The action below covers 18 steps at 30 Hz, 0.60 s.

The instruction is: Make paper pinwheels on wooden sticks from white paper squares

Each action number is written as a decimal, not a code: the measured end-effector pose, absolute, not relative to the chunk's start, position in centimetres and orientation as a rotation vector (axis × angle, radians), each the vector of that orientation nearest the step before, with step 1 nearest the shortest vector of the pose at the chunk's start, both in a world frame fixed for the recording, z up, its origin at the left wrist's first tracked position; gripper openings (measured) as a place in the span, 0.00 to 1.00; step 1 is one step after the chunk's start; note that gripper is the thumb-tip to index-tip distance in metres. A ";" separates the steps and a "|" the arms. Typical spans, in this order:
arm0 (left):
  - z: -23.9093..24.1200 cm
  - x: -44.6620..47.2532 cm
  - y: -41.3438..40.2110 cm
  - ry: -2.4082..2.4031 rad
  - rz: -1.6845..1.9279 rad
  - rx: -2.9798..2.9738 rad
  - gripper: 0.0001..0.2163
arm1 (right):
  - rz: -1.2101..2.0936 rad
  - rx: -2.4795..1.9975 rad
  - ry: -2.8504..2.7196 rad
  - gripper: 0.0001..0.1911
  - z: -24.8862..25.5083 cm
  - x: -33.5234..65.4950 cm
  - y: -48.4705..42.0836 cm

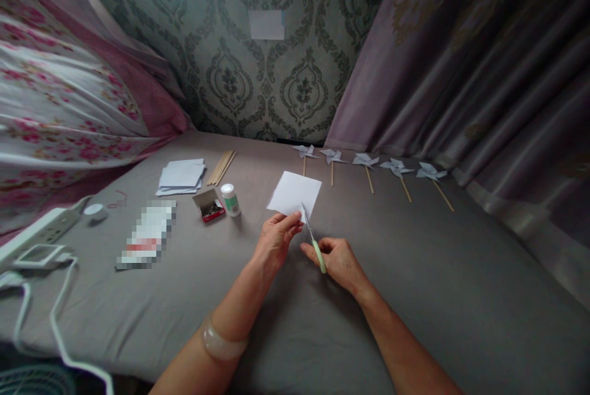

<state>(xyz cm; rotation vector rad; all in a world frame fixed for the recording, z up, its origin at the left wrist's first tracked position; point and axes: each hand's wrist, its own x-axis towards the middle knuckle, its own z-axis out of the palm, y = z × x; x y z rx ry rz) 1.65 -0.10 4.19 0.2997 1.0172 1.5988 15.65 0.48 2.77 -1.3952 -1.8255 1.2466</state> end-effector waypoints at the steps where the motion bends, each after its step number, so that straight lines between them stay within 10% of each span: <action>1: 4.2 1.7 -0.1 1.015 1.602 0.297 0.14 | 1.246 -1.400 -1.826 0.25 2.8 15.6 0.5; 18: 4.5 0.6 0.0 1.082 1.536 0.419 0.11 | 1.371 -1.205 -1.377 0.24 3.4 18.4 3.4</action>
